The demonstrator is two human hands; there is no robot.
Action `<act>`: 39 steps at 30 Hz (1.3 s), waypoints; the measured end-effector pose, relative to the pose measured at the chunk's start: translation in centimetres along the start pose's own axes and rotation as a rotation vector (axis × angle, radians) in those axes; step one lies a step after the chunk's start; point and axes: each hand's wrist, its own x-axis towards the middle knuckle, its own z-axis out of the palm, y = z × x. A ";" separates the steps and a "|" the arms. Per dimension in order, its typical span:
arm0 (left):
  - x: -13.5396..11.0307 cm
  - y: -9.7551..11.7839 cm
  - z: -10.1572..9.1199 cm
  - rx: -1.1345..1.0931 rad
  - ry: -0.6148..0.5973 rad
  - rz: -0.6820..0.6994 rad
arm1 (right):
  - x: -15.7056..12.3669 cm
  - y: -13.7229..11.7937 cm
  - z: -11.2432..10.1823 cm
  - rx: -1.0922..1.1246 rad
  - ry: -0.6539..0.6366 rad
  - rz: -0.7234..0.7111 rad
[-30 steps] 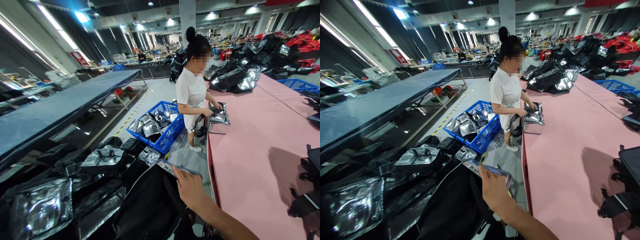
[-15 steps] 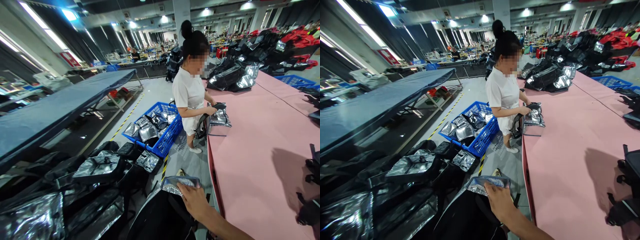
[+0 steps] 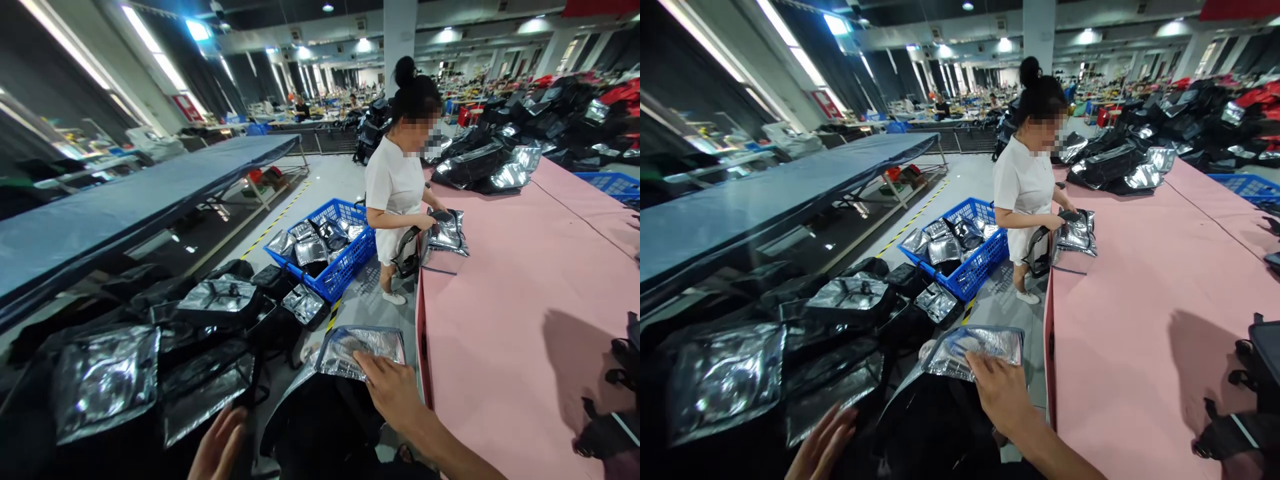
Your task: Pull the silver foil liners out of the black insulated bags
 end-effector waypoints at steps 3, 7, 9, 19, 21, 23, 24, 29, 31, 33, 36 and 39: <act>-3.2 4.1 4.1 -0.017 -0.084 0.197 | -1.2 -1.0 -0.8 -0.002 0.089 -0.129; -7.2 8.4 8.6 0.174 -0.062 0.176 | -2.7 -2.0 -1.3 -0.002 0.203 -0.224; -8.5 8.6 9.7 0.192 -0.032 0.141 | -3.5 -2.2 -1.7 -0.015 0.207 -0.261; -12.8 3.3 7.6 0.239 0.050 0.546 | -6.6 0.8 -4.3 0.122 0.249 -0.539; -13.4 3.4 7.2 0.271 0.089 0.618 | -7.1 1.4 -3.6 0.152 0.256 -0.509; -13.5 4.0 7.1 0.286 0.120 0.641 | -7.2 1.7 -2.6 0.159 0.289 -0.447; -13.4 4.5 7.2 0.286 0.129 0.641 | -7.1 1.7 -2.2 0.156 0.311 -0.415; -11.3 6.6 7.4 0.248 0.127 0.555 | -4.3 1.3 -1.4 0.122 0.380 -0.328; -9.8 7.1 7.2 0.219 0.087 0.483 | -2.2 0.8 -1.3 0.104 0.383 -0.314; -7.9 7.5 6.6 0.182 0.002 0.387 | 0.1 0.2 -1.1 0.094 0.370 -0.297; -4.9 7.8 5.7 0.153 -0.183 0.238 | 3.3 -0.5 -0.5 0.090 0.338 -0.264; -2.0 7.6 5.0 0.144 -0.308 0.170 | 5.7 -0.9 0.3 0.035 0.286 -0.213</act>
